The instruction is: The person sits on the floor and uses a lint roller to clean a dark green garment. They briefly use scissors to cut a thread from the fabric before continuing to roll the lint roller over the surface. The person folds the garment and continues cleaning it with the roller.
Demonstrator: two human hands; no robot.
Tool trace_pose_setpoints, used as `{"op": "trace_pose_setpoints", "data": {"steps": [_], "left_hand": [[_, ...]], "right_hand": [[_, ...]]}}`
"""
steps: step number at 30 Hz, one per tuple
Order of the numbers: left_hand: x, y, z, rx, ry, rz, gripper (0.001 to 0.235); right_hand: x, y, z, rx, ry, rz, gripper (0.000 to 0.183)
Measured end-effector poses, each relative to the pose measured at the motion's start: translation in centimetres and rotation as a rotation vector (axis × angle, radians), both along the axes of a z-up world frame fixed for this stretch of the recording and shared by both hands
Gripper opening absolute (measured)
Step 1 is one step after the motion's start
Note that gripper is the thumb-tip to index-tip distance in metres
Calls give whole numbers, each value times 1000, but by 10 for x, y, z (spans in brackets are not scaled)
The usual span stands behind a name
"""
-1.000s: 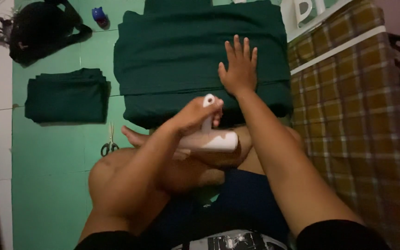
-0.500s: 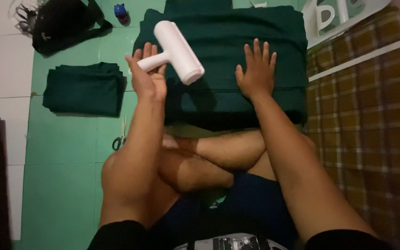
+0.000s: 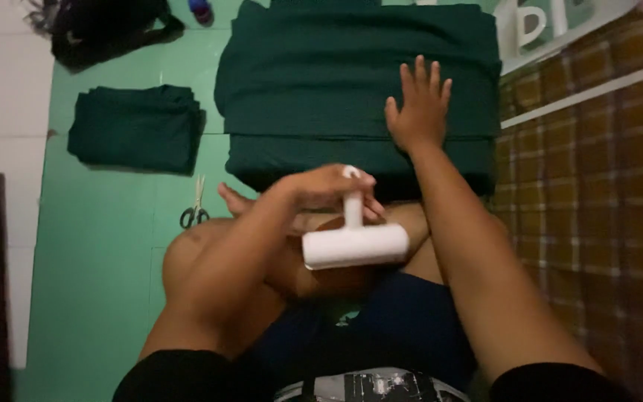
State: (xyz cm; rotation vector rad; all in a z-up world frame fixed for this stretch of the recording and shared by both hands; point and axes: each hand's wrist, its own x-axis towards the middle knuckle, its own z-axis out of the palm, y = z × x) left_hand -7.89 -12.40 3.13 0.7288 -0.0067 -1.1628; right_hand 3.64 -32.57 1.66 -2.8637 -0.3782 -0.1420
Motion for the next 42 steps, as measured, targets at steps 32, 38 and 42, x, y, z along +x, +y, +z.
{"op": "trace_pose_setpoints", "data": {"steps": [32, 38, 42], "left_hand": [[117, -40, -68, 1688, -1572, 267, 64], [97, 17, -59, 1954, -1424, 158, 70], [88, 50, -64, 1988, -1384, 138, 71]], "right_hand": [[-3, 7, 11, -69, 46, -1, 62], [-5, 7, 13, -41, 42, 5, 61], [-3, 7, 11, -49, 58, -22, 62]]}}
